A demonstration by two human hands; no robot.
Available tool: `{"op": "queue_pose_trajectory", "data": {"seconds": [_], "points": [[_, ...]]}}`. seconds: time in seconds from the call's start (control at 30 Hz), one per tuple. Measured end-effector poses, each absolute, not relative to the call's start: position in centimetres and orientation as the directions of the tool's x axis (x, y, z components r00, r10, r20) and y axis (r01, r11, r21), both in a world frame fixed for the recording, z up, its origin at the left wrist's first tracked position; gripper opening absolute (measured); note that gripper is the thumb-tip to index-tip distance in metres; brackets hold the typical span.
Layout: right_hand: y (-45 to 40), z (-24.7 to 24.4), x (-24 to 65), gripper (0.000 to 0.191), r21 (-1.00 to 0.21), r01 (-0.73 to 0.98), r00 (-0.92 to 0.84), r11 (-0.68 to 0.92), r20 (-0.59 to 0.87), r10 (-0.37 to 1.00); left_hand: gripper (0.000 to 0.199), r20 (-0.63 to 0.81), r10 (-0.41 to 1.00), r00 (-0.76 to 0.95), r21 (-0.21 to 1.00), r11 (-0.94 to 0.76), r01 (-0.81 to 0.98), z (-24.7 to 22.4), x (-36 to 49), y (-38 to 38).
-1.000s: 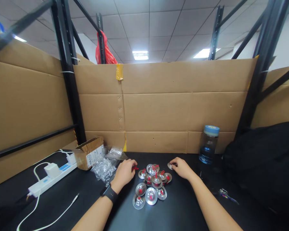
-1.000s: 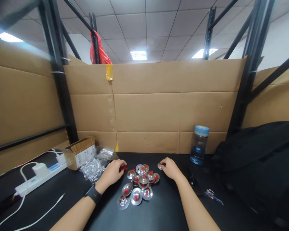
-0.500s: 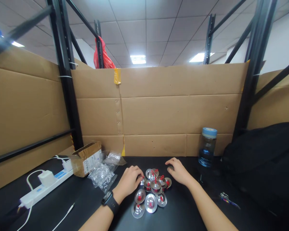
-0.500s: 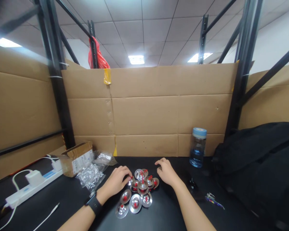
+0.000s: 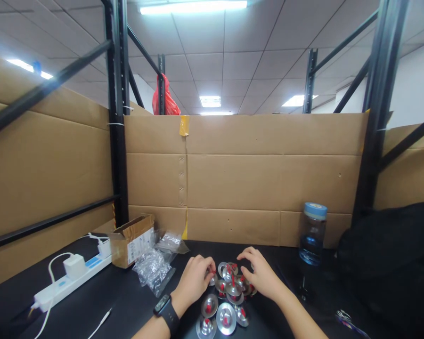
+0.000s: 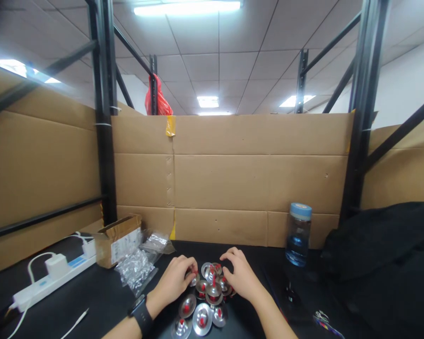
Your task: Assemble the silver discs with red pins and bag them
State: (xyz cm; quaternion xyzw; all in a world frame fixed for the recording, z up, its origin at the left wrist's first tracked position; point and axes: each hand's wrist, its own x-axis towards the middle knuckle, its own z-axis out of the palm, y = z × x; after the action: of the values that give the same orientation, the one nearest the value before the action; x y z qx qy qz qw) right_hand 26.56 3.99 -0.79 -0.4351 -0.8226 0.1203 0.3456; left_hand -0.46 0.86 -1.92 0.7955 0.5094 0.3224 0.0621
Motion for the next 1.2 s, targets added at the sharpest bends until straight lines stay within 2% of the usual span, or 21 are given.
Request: {"op": "queue_pose_trajectory", "data": {"seconds": [0.13,0.27,0.43,0.8,0.9,0.97,1.07,1.2], "points": [[2.8,0.2,25.4,0.031,-0.550,0.566,-0.383,0.614,0.484,0.787,0.016,0.498,0.833,0.239,0.459,-0.487,0.743,-0.9,-0.9,0.7],[1.5,0.7,24.0,0.047,-0.579,0.492,-0.400,0.651,0.513,0.759,0.014,0.549,0.803,0.231,0.500,-0.537,0.679,0.1,-0.8,0.2],[0.9,-0.6,22.3,0.067,-0.631,0.461,-0.412,0.625,0.471,0.780,0.013,0.594,0.763,0.255,0.522,-0.607,0.600,0.4,0.2,-0.9],[0.3,0.1,21.6,0.065,-0.658,0.381,-0.445,0.649,0.484,0.753,0.013,0.626,0.716,0.311,0.477,-0.666,0.574,-0.8,1.6,-1.3],[0.2,0.4,21.5,0.061,-0.685,0.362,-0.398,0.632,0.500,0.769,0.010,0.665,0.706,0.244,0.496,-0.662,0.563,-0.3,1.3,-1.4],[0.3,0.4,21.4,0.057,-0.785,0.269,-0.333,0.558,0.468,0.818,0.013,0.667,0.720,0.190,0.530,-0.638,0.559,0.1,0.7,-1.3],[0.4,0.2,21.3,0.054,-0.923,0.026,-0.281,0.384,0.362,0.889,0.017,0.615,0.762,0.201,0.567,-0.606,0.558,0.4,-0.2,-0.9],[0.3,0.0,21.2,0.061,-0.943,-0.120,-0.327,0.309,0.332,0.885,0.020,0.568,0.765,0.303,0.559,-0.629,0.541,0.0,-0.2,-0.8]]}}
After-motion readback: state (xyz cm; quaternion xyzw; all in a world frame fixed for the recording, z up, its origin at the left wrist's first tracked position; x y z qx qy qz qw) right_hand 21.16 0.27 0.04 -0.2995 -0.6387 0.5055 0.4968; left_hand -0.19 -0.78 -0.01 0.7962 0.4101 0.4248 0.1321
